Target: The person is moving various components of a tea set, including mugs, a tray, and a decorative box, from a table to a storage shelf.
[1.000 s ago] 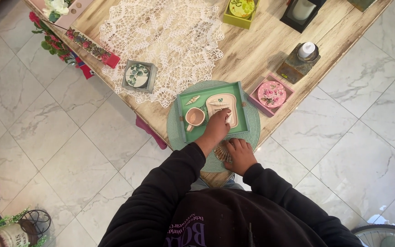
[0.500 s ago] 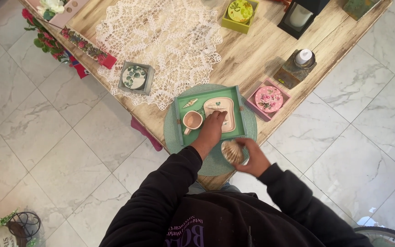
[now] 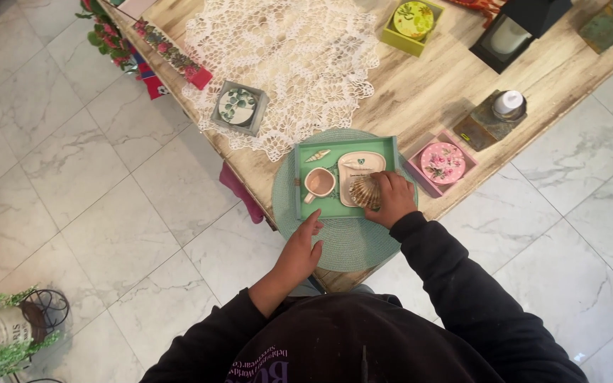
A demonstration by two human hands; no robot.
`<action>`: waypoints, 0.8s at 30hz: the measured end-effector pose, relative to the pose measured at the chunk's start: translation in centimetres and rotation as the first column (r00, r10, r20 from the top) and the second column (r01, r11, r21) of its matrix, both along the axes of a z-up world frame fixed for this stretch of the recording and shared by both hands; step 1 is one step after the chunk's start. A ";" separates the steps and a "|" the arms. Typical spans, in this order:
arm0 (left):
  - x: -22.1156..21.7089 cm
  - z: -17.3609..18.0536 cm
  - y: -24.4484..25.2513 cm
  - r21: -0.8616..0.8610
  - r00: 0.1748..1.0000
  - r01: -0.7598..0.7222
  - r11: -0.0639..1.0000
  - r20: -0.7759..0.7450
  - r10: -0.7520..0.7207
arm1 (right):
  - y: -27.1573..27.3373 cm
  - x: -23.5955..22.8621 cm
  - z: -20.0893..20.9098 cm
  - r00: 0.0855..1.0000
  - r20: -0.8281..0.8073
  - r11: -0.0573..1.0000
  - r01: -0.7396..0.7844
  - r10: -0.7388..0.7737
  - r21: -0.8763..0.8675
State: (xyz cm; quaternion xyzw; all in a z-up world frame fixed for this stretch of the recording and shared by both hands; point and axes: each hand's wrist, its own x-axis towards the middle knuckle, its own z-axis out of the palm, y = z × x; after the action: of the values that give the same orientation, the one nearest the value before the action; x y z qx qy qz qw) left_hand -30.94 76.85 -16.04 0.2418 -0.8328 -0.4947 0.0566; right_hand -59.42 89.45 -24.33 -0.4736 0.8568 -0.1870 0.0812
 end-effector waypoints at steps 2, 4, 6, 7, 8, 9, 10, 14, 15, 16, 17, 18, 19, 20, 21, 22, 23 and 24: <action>1.4 -1.5 -0.7 0.012 0.998 -0.051 0.999 0.032 0.050 | -0.7 0.1 -0.7 0.999 -0.038 0.999 -0.010 0.012 0.045; 2.3 -2.3 -1.2 0.027 0.993 -0.102 0.994 0.062 0.101 | -1.2 0.2 -1.3 0.997 -0.078 0.995 -0.019 0.026 0.093; 2.6 -2.5 -1.7 0.039 0.983 -0.151 0.988 0.108 0.146 | -1.5 0.3 -1.7 0.993 -0.106 0.994 -0.037 0.048 0.106; 2.8 -3.3 -1.8 0.039 0.982 -0.158 0.987 0.107 0.153 | -1.4 0.3 -2.1 0.993 -0.107 0.993 -0.043 0.055 0.107; 2.9 -4.1 -1.9 0.043 0.976 -0.174 0.984 0.136 0.167 | -1.5 0.3 -2.4 0.991 -0.123 0.994 -0.044 0.056 0.102; 3.0 -4.8 -2.1 0.046 0.969 -0.191 0.981 0.165 0.181 | -1.5 0.3 -2.8 0.989 -0.138 0.994 -0.044 0.058 0.098; 3.0 -4.8 -2.3 0.045 0.969 -0.193 0.980 0.165 0.183 | -1.5 0.4 -2.6 0.989 -0.139 0.994 -0.046 0.060 0.096; 2.8 -5.7 -3.1 0.152 0.957 -0.280 0.948 0.118 0.264 | -1.1 0.5 -2.7 0.988 -0.134 0.995 -0.072 0.080 0.062; 2.7 -6.3 -3.3 0.175 0.947 -0.318 0.932 0.099 0.305 | -1.0 0.5 -3.0 0.985 -0.146 0.995 -0.087 0.092 0.042; 2.6 -6.9 -3.9 0.176 0.948 -0.316 0.932 0.099 0.303 | -0.9 0.5 -2.8 0.985 -0.146 0.995 -0.085 0.091 0.043; 2.4 -7.5 -4.4 0.168 0.932 -0.363 0.917 0.088 0.353 | -0.7 0.4 -2.7 0.985 -0.134 0.993 -0.110 0.113 0.032; 2.1 -8.1 -5.0 0.161 0.913 -0.408 0.899 0.075 0.401 | -0.6 0.3 -2.5 0.983 -0.123 0.991 -0.134 0.135 0.019; 1.8 -8.5 -5.3 0.161 0.914 -0.407 0.899 0.075 0.400 | -0.3 0.4 -2.1 0.983 -0.123 0.991 -0.132 0.133 0.020; 1.4 -8.8 -5.7 0.139 0.902 -0.431 0.892 0.045 0.429 | 0.0 0.3 -1.7 0.984 -0.115 0.990 -0.140 0.138 -0.009; 1.0 -9.2 -6.2 0.117 0.889 -0.456 0.882 0.015 0.457 | 0.2 0.3 -1.3 0.984 -0.107 0.988 -0.147 0.143 -0.037; 0.5 -9.5 -6.6 0.117 0.891 -0.453 0.884 0.015 0.455 | 0.7 0.0 -1.6 0.984 -0.107 0.989 -0.145 0.140 -0.037; 0.1 -9.8 -7.0 0.120 0.892 -0.451 0.884 0.037 0.450 | 1.2 -0.3 -2.0 0.991 -0.105 0.992 -0.095 0.086 -0.081; -0.3 -10.2 -7.3 0.125 0.894 -0.448 0.885 0.062 0.444 | 1.8 -0.5 -2.3 0.995 -0.099 0.992 -0.044 0.032 -0.121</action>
State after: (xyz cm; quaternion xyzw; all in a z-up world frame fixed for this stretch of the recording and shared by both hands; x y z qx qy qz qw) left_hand -31.27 69.60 -26.21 0.4377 -0.7201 -0.5201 0.1392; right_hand -59.89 91.25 -26.67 -0.5024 0.8374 -0.2148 0.0134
